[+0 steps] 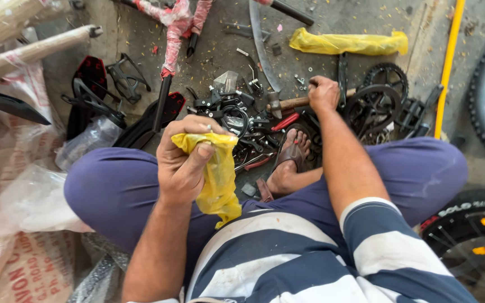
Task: The person sits cross-legged on the floor of a bicycle workshop and unpacks bicycle components from plastic bags and bubble wrap. He unwraps a water bottle and other parts, sets them on the floor, and wraps items in yellow plastic sheeting.
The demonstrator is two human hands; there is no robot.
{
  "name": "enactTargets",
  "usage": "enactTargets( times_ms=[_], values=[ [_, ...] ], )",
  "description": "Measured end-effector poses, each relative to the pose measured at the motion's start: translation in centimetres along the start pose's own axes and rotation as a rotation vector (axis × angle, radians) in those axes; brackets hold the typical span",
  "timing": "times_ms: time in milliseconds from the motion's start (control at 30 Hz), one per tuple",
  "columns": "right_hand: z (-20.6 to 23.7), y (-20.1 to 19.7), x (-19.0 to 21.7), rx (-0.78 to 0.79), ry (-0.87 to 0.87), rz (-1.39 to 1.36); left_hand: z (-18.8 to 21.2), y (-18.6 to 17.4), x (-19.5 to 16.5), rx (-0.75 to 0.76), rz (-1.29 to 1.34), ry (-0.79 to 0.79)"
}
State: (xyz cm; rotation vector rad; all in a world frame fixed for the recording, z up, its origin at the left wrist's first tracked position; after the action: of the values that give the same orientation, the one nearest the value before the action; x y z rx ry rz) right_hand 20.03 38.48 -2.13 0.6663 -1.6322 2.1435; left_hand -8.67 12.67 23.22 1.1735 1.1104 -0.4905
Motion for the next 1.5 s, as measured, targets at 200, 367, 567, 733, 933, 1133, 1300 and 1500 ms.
enactTargets(
  times_ms=[200,367,567,733,933,1133,1300,1500],
  values=[
    [-1.0,3.2,1.0,0.049,-0.064,0.202,-1.2,-2.7,1.6,-0.100,0.034,-0.077],
    [-1.0,4.0,0.2,0.060,-0.114,0.303,-1.0,-3.3,2.1,-0.114,0.166,-0.110],
    [-1.4,3.0,0.8,-0.006,-0.201,0.151,-0.2,-2.4,1.1,0.019,0.344,-0.154],
    [-1.6,5.4,2.6,0.166,-0.451,0.254,0.0,-2.4,0.5,0.102,0.424,-0.153],
    [-0.9,7.4,4.0,0.231,-0.593,0.392,-0.4,-1.5,1.3,0.223,0.422,-0.251],
    [-1.0,6.8,4.2,0.252,-0.392,0.464,0.4,-0.7,2.8,0.218,0.508,-0.326],
    [-1.2,6.7,4.0,0.256,-0.404,0.354,1.0,-2.0,3.5,0.188,0.502,-0.310],
    [-2.0,4.6,5.2,0.143,-0.177,-0.008,-1.5,-0.5,-0.4,0.102,0.184,-0.072]
  ],
)
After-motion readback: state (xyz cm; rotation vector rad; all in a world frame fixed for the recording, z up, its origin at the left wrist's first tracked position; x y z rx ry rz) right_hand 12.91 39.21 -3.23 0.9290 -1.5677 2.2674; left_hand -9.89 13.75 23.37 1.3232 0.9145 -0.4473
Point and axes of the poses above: each hand's wrist, its own z-axis away from the middle knuckle, its own y-axis out of the palm, x = y × z, the point moved 10 cm from there along -z, towards the middle knuckle, and after that the axes turned 11 degrees about -z, right-handed, at the moved point
